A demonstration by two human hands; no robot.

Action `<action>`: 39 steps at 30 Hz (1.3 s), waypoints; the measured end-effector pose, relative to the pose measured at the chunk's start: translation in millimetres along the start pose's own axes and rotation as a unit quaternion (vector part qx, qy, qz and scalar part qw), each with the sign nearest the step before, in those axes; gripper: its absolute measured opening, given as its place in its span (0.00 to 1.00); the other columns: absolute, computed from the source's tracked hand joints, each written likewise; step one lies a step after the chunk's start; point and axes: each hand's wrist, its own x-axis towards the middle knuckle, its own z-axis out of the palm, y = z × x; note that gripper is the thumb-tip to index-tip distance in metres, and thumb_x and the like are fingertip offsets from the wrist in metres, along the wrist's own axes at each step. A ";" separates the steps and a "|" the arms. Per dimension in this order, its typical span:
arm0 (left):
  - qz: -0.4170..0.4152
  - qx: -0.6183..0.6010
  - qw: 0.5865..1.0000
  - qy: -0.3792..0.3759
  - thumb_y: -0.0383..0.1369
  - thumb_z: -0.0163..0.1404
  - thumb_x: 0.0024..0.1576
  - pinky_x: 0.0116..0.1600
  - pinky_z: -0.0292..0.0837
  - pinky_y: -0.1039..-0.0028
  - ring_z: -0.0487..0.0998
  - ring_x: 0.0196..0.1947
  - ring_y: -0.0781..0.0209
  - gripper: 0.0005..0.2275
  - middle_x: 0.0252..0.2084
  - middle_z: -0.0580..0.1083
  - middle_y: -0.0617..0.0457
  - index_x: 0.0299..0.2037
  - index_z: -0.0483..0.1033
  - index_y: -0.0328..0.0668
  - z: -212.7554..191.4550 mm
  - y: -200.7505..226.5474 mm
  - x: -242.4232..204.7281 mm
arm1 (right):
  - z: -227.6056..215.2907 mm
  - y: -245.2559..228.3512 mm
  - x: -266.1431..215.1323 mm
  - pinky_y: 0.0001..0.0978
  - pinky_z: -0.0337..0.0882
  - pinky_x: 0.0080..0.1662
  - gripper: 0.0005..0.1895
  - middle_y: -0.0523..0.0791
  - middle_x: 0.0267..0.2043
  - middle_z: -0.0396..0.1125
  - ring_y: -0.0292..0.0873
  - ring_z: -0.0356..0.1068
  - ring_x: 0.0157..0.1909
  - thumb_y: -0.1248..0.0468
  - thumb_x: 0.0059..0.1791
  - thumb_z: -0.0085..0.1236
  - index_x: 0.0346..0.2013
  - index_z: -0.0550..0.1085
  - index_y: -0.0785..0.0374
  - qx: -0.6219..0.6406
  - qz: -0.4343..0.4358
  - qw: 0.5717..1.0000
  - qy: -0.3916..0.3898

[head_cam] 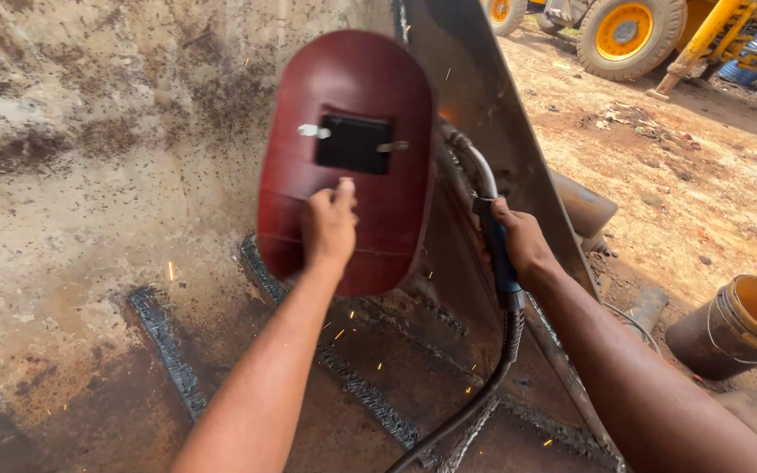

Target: The person welds metal plates inside a large construction bucket using a welding torch and a handheld welding mask. They move the torch along various seams and joints while holding the mask in front of their eyes to block sparks.

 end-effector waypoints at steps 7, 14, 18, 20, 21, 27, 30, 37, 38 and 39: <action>-0.279 0.092 0.952 0.089 0.46 0.46 0.65 0.16 0.64 0.61 0.71 0.14 0.54 0.20 0.23 0.74 0.46 0.35 0.75 0.32 -82.2 -45.1 5.1 | 7.7 6.5 -14.6 0.38 0.69 0.27 0.32 0.46 0.23 0.66 0.41 0.66 0.21 0.41 0.56 0.40 0.31 0.72 0.69 -0.090 0.007 0.993 -0.072; -0.273 0.407 0.869 0.070 0.44 0.48 0.66 0.59 0.72 0.48 0.77 0.55 0.29 0.20 0.54 0.76 0.28 0.52 0.79 0.29 -191.1 -79.4 -8.5 | 17.3 7.7 -20.5 0.40 0.69 0.27 0.33 0.47 0.21 0.65 0.43 0.67 0.21 0.40 0.56 0.41 0.29 0.73 0.69 -0.170 0.065 0.977 -0.113; -0.349 0.454 0.819 0.040 0.45 0.49 0.65 0.60 0.72 0.47 0.75 0.59 0.32 0.20 0.60 0.75 0.34 0.58 0.77 0.38 -228.0 -63.7 -28.0 | 17.8 11.4 -22.7 0.40 0.69 0.26 0.34 0.47 0.20 0.65 0.43 0.67 0.20 0.40 0.56 0.41 0.27 0.73 0.69 -0.197 0.073 0.968 -0.135; -0.375 0.465 0.802 0.022 0.45 0.50 0.64 0.61 0.72 0.46 0.75 0.61 0.34 0.20 0.62 0.74 0.38 0.61 0.76 0.42 -238.3 -59.8 -35.4 | 19.3 13.1 -23.1 0.40 0.69 0.26 0.34 0.48 0.20 0.65 0.43 0.66 0.20 0.40 0.56 0.42 0.26 0.73 0.69 -0.209 0.068 0.965 -0.146; -0.384 0.471 0.794 0.013 0.45 0.51 0.64 0.61 0.72 0.46 0.74 0.62 0.34 0.20 0.63 0.74 0.39 0.62 0.75 0.44 -241.1 -59.6 -37.5 | 21.2 13.7 -23.0 0.40 0.68 0.26 0.34 0.48 0.20 0.65 0.43 0.66 0.19 0.40 0.56 0.42 0.26 0.73 0.69 -0.211 0.068 0.964 -0.149; -0.385 0.507 0.769 -0.060 0.44 0.53 0.62 0.64 0.70 0.48 0.73 0.64 0.36 0.21 0.66 0.72 0.41 0.64 0.73 0.46 -240.8 -72.7 -40.5 | 41.2 -1.2 -11.3 0.41 0.67 0.27 0.36 0.49 0.19 0.65 0.43 0.65 0.19 0.40 0.57 0.42 0.24 0.73 0.71 -0.233 0.056 0.956 -0.171; -0.366 0.528 0.760 -0.100 0.44 0.55 0.61 0.67 0.68 0.50 0.71 0.66 0.37 0.22 0.66 0.71 0.39 0.64 0.74 0.44 -237.7 -81.3 -39.7 | 59.2 -20.8 6.9 0.42 0.68 0.29 0.35 0.47 0.20 0.66 0.43 0.66 0.20 0.41 0.56 0.43 0.27 0.74 0.71 -0.241 0.046 0.950 -0.196; -0.291 0.614 0.691 -0.246 0.44 0.51 0.63 0.66 0.71 0.52 0.75 0.63 0.39 0.18 0.62 0.75 0.38 0.57 0.78 0.43 -238.4 -40.9 -55.4 | 109.5 4.8 29.7 0.44 0.70 0.30 0.34 0.48 0.23 0.68 0.44 0.69 0.23 0.38 0.54 0.48 0.41 0.74 0.72 -0.263 0.077 0.941 -0.200; -0.291 0.631 0.669 -0.262 0.44 0.51 0.63 0.66 0.71 0.53 0.75 0.63 0.40 0.18 0.62 0.75 0.40 0.57 0.78 0.44 -236.4 -27.1 -60.8 | 115.0 17.5 26.9 0.44 0.70 0.30 0.36 0.48 0.23 0.68 0.44 0.70 0.24 0.38 0.53 0.50 0.41 0.74 0.74 -0.263 0.072 0.941 -0.200; -0.289 0.648 0.647 -0.279 0.44 0.50 0.64 0.65 0.72 0.53 0.75 0.64 0.41 0.17 0.62 0.75 0.43 0.56 0.77 0.44 -233.3 -13.9 -65.5 | 117.3 27.0 24.9 0.44 0.69 0.30 0.34 0.48 0.24 0.68 0.44 0.70 0.24 0.38 0.52 0.51 0.41 0.75 0.72 -0.283 0.077 0.932 -0.212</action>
